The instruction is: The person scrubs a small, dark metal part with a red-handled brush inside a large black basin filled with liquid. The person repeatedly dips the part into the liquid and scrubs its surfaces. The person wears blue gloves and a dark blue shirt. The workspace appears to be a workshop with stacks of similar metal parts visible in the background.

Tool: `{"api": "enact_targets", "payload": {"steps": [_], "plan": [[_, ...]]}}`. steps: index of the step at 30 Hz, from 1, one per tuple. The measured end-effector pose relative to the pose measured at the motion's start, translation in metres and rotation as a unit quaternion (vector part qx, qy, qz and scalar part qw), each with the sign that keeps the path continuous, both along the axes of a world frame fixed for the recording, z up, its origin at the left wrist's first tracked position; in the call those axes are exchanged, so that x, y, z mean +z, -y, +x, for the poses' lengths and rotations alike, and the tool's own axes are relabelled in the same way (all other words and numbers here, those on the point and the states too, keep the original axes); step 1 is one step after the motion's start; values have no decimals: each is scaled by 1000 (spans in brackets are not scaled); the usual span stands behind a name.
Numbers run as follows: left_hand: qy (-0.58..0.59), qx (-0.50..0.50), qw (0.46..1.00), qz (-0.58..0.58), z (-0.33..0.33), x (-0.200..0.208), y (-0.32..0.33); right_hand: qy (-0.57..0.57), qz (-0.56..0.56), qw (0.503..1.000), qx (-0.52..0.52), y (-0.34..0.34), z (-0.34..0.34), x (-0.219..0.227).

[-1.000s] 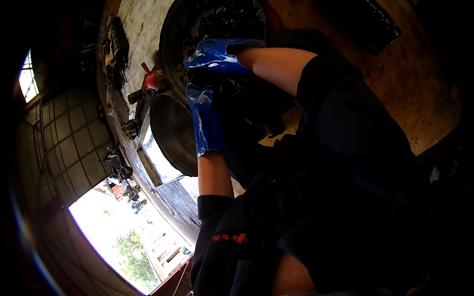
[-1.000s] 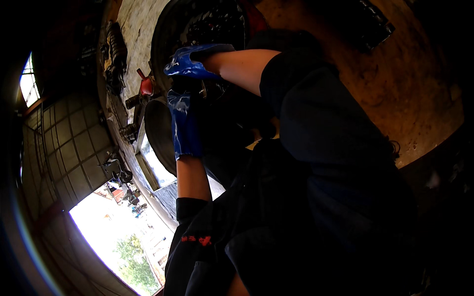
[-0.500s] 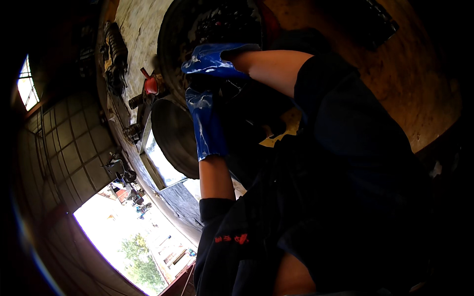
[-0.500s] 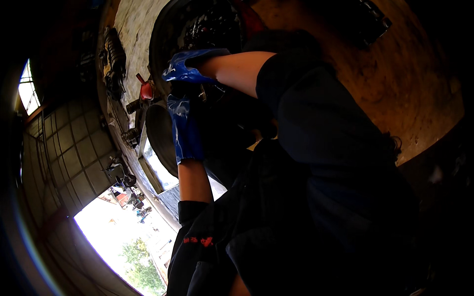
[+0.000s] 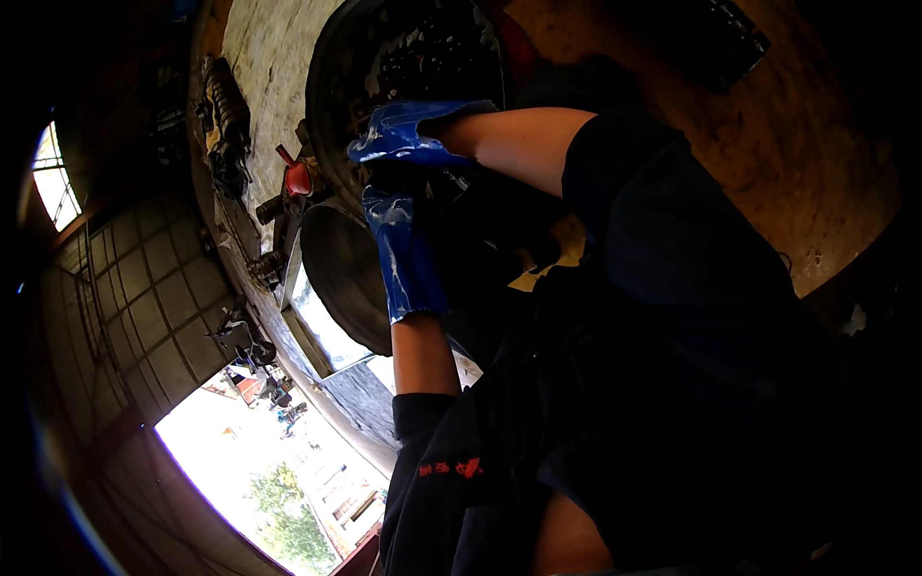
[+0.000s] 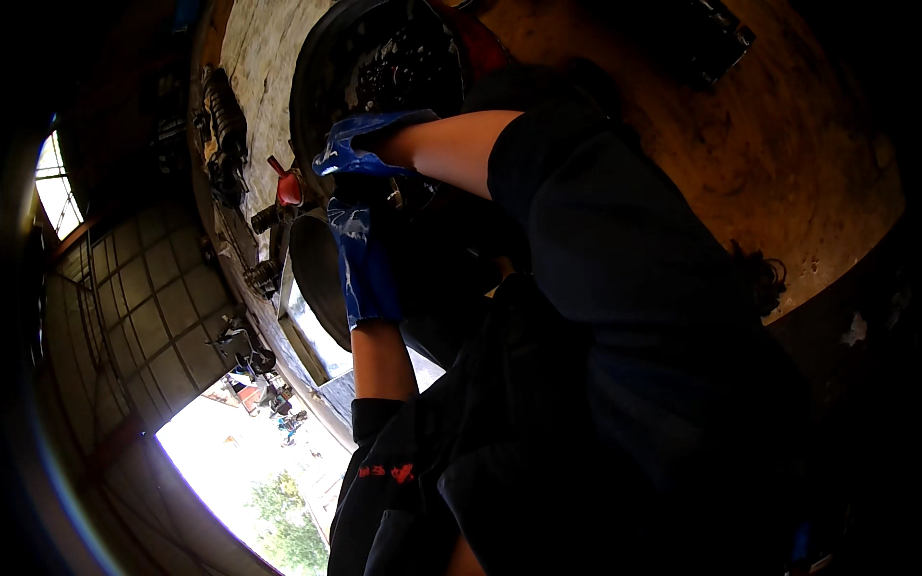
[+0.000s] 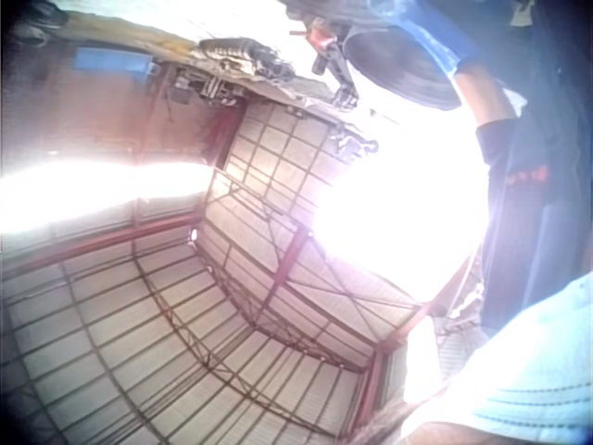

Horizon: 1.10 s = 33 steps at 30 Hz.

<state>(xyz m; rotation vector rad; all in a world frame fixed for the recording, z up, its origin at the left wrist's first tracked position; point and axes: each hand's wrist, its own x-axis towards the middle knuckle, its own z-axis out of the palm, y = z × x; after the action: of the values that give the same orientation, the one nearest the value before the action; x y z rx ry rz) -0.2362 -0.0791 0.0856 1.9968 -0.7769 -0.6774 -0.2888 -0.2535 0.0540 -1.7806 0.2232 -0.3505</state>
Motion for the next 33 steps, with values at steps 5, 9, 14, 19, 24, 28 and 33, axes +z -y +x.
{"api": "enact_targets", "payload": {"steps": [5,9,14,19,24,28,33], "plan": [[10,-1,1000,7,-11,7,2,29,-45,998,-22,-2,25,-26],[20,-22,999,15,-17,13,6,35,-61,997,-20,-3,28,-26],[27,-37,999,24,-20,15,8,43,-69,997,-17,-3,30,-25],[31,-42,998,20,-21,14,6,49,-72,996,-20,-4,34,-31],[40,-55,998,14,-19,12,5,54,-73,996,-20,-3,36,-34],[48,-59,997,10,-16,11,5,63,-79,995,-20,-3,42,-36],[70,-69,995,-3,-10,9,2,56,-73,996,-6,-3,40,-33]]}}
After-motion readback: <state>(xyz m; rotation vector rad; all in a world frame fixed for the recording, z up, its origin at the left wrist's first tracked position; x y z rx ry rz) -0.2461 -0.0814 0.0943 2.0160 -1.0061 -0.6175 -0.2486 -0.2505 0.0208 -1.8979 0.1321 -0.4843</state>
